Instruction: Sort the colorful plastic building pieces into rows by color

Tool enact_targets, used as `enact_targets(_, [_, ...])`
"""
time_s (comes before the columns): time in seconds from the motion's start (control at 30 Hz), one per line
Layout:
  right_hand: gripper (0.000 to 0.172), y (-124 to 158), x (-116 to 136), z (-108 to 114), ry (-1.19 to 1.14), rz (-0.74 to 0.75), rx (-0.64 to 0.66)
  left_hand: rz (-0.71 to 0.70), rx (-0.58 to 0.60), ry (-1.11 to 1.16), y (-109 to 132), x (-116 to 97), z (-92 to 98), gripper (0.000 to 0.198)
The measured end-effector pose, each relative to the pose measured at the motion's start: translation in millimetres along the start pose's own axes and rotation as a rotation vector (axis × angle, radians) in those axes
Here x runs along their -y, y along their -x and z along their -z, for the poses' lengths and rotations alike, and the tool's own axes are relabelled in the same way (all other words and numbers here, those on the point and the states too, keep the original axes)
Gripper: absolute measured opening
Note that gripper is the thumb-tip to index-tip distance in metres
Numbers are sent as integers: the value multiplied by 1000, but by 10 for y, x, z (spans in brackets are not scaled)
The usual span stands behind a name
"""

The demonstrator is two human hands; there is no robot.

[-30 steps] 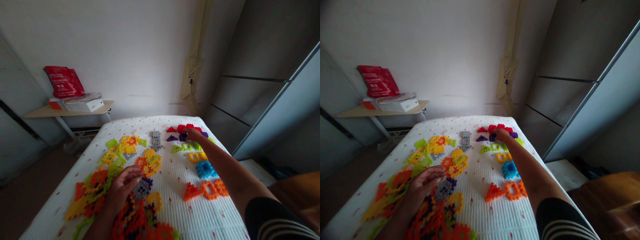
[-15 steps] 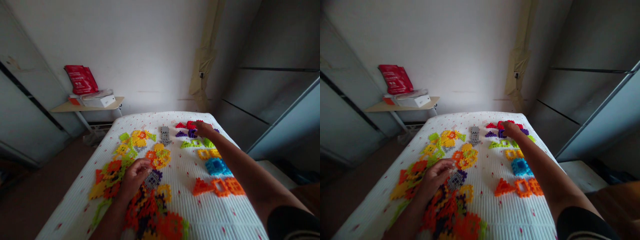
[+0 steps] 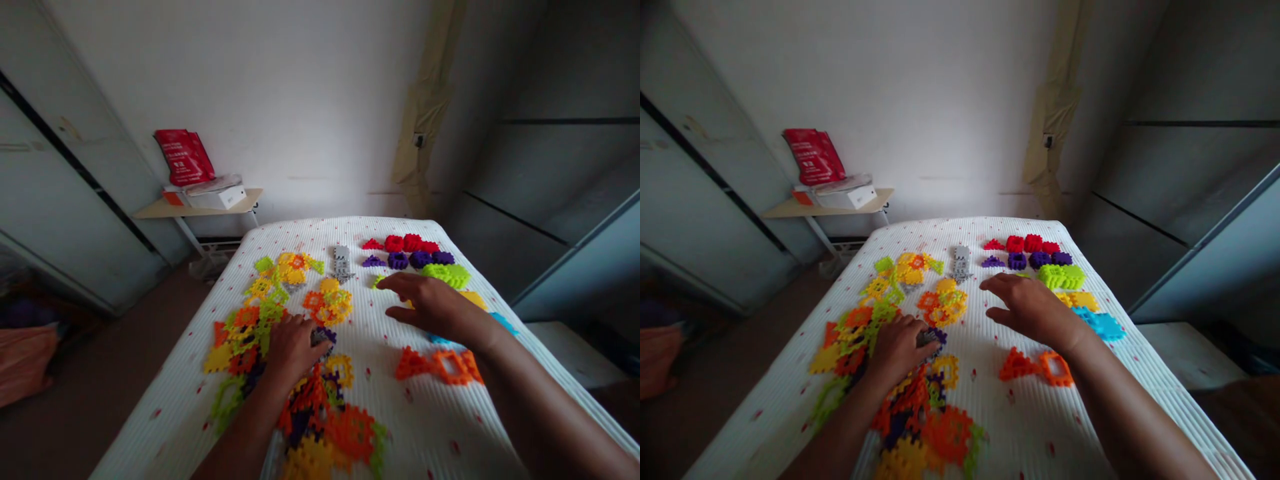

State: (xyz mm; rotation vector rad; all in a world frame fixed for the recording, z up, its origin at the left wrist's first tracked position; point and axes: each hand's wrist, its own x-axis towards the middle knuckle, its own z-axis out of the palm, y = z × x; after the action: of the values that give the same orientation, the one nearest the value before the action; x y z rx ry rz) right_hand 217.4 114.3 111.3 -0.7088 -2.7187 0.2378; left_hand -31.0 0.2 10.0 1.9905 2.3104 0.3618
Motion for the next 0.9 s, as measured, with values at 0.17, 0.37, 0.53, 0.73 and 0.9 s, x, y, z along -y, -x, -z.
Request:
enact_targets(0.17, [37,95,119,-7,-40,9,-5,-21,5,-14,22,-11,-42,42])
enact_targets(0.37, [38,112,131,-92,-63,-12,22,-25,3,160,5,16,-109,33])
enact_targets(0.53, [37,102,149,-114,-50,-27,36,10,-18,480,-17,32,-126,25])
enact_targets(0.73, [32,5,250,-260,-51,23,65,163,-107,1025,-39,75,-67,30])
enact_targets(0.9, [34,-98,361,-536,-52,30,0,282,-86,1330,-40,128,-77,45])
